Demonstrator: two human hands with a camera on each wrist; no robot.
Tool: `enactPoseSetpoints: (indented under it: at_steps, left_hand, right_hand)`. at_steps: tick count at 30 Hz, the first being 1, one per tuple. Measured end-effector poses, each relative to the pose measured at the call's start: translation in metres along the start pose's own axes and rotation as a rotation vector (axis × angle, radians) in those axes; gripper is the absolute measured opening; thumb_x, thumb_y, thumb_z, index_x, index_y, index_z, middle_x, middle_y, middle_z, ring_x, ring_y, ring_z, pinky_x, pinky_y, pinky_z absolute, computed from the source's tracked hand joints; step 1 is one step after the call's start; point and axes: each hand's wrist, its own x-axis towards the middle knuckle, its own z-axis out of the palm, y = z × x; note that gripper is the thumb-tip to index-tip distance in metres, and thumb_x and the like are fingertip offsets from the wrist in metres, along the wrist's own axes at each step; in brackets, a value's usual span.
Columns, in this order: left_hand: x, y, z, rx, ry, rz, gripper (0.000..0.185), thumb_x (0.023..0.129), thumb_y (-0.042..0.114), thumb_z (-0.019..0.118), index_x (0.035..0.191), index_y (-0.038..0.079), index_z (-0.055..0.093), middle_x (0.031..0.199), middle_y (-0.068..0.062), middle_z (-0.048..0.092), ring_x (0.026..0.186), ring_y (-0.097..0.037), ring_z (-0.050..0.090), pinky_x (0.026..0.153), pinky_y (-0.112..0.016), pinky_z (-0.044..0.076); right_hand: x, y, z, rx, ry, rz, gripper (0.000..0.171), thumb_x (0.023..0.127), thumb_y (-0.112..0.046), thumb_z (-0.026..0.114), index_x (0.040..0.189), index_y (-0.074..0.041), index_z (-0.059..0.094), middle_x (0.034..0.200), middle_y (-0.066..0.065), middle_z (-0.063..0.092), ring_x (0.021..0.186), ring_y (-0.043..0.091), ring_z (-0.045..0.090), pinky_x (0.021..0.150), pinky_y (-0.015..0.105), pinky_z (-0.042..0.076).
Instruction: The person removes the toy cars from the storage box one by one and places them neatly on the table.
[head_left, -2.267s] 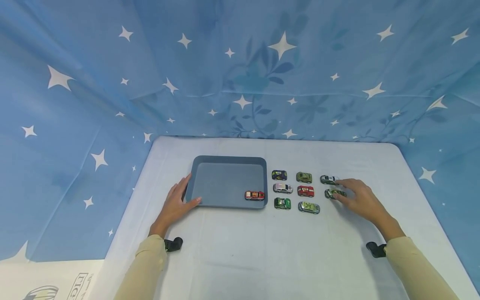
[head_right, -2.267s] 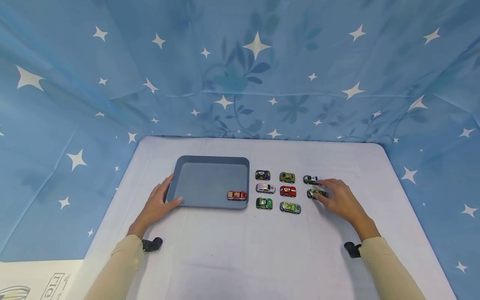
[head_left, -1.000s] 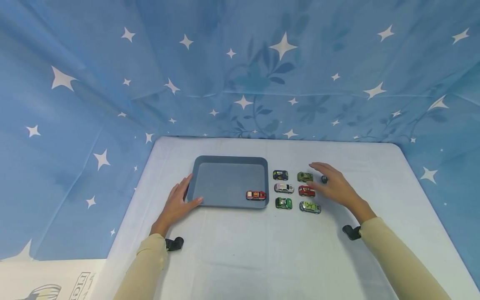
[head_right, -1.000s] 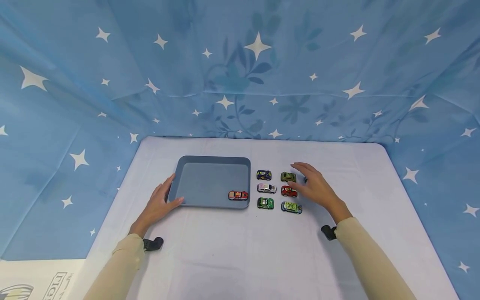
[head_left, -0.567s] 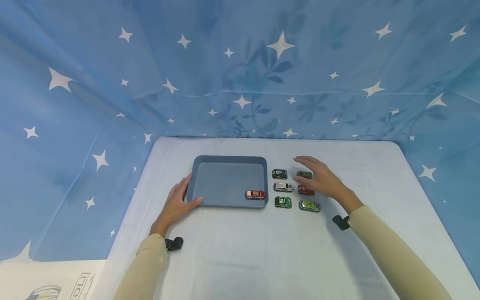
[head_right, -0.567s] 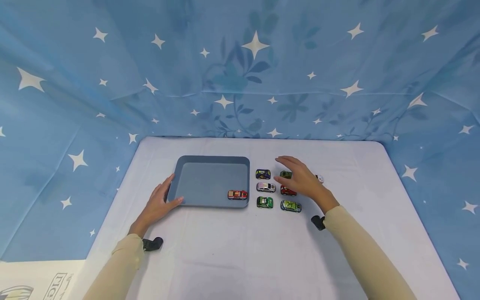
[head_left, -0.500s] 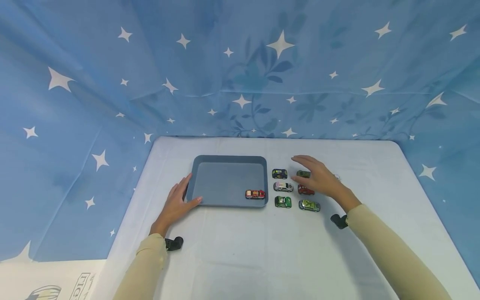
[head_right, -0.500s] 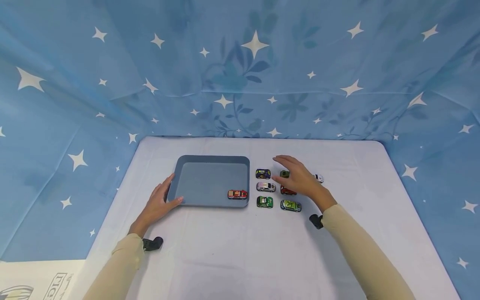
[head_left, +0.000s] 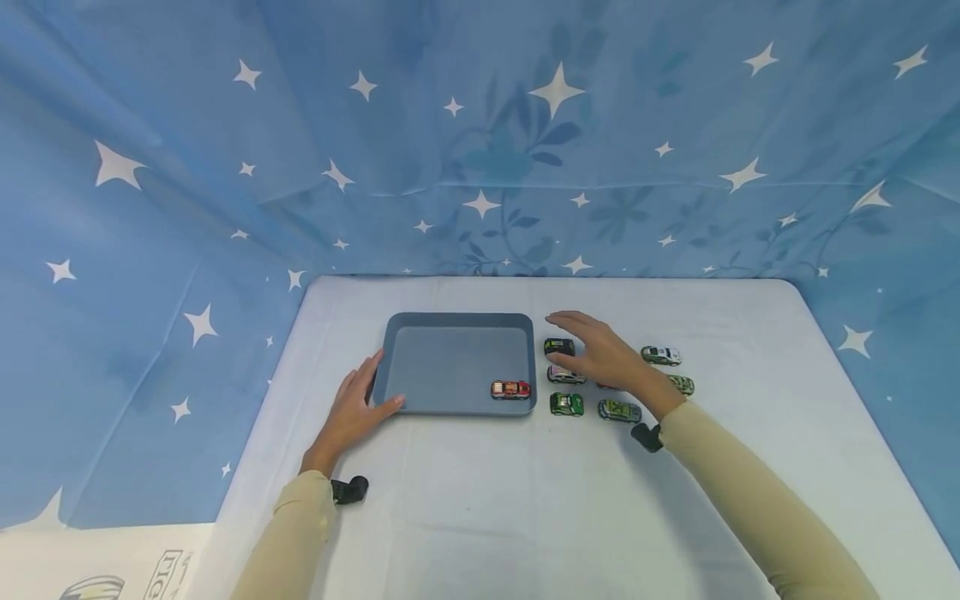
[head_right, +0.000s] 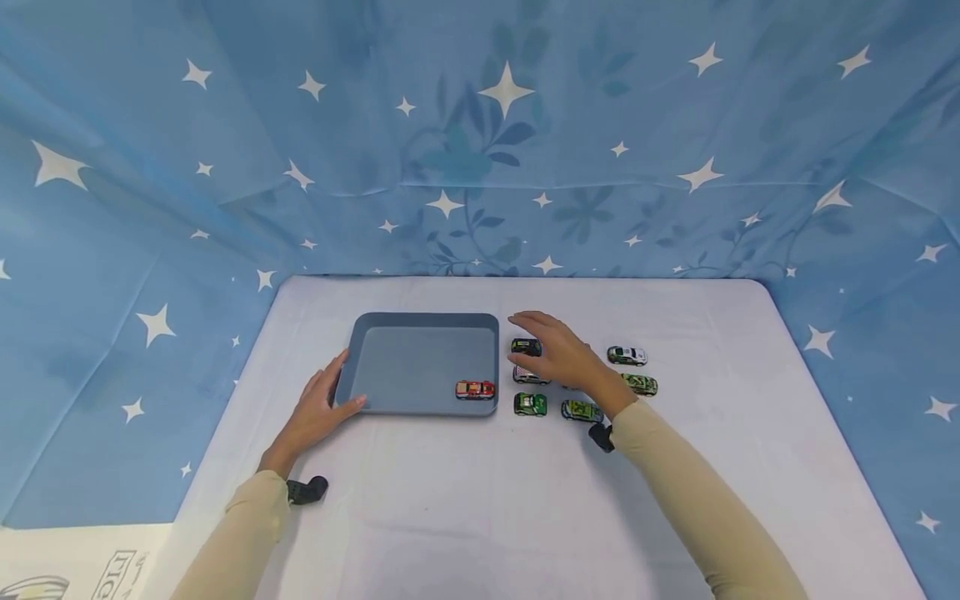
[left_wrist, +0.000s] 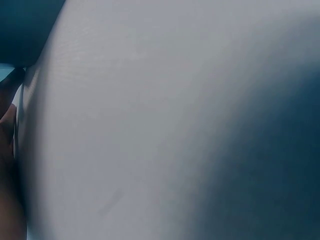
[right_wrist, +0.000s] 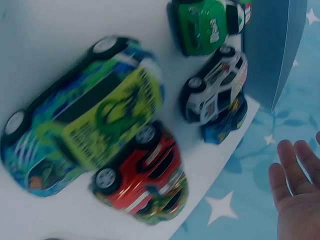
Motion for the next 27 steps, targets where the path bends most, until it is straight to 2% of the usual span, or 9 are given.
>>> enactPoseSetpoints:
  at_steps: [10, 14, 20, 27]
  left_hand:
    - [0.001, -0.003, 0.001, 0.001, 0.003, 0.007, 0.099, 0.097, 0.052, 0.074, 0.174, 0.025, 0.019, 0.177, -0.019, 0.017, 0.160, -0.050, 0.005, 0.120, -0.077, 0.014]
    - [0.000, -0.003, 0.003, -0.007, 0.000, 0.007, 0.098, 0.097, 0.052, 0.074, 0.174, 0.025, 0.019, 0.177, -0.019, 0.016, 0.160, -0.050, 0.005, 0.120, -0.077, 0.015]
    - [0.000, -0.002, 0.002, -0.001, 0.005, -0.002, 0.098, 0.097, 0.053, 0.073, 0.174, 0.024, 0.020, 0.177, -0.019, 0.017, 0.160, -0.050, 0.006, 0.119, -0.078, 0.015]
    - [0.001, -0.003, 0.002, -0.007, 0.015, 0.021, 0.099, 0.096, 0.049, 0.075, 0.174, 0.020, 0.021, 0.176, -0.020, 0.019, 0.160, -0.049, 0.006, 0.122, -0.074, 0.013]
  right_hand:
    - [0.012, -0.021, 0.014, 0.003, -0.022, -0.101, 0.064, 0.102, -0.025, 0.077, 0.154, 0.003, 0.054, 0.155, 0.023, 0.053, 0.141, 0.042, 0.052, 0.112, 0.060, 0.046]
    - [0.014, -0.029, 0.019, -0.014, -0.048, -0.107, 0.063, 0.102, -0.027, 0.077, 0.153, 0.002, 0.056, 0.154, 0.024, 0.054, 0.140, 0.043, 0.054, 0.112, 0.060, 0.046]
    - [0.019, -0.038, 0.032, -0.028, -0.080, -0.095, 0.064, 0.101, -0.030, 0.078, 0.153, 0.001, 0.057, 0.155, 0.024, 0.053, 0.145, 0.045, 0.048, 0.115, 0.062, 0.042]
    - [0.024, -0.044, 0.046, -0.013, -0.110, -0.125, 0.060, 0.101, -0.030, 0.078, 0.149, 0.002, 0.060, 0.150, 0.020, 0.059, 0.136, 0.040, 0.058, 0.109, 0.058, 0.049]
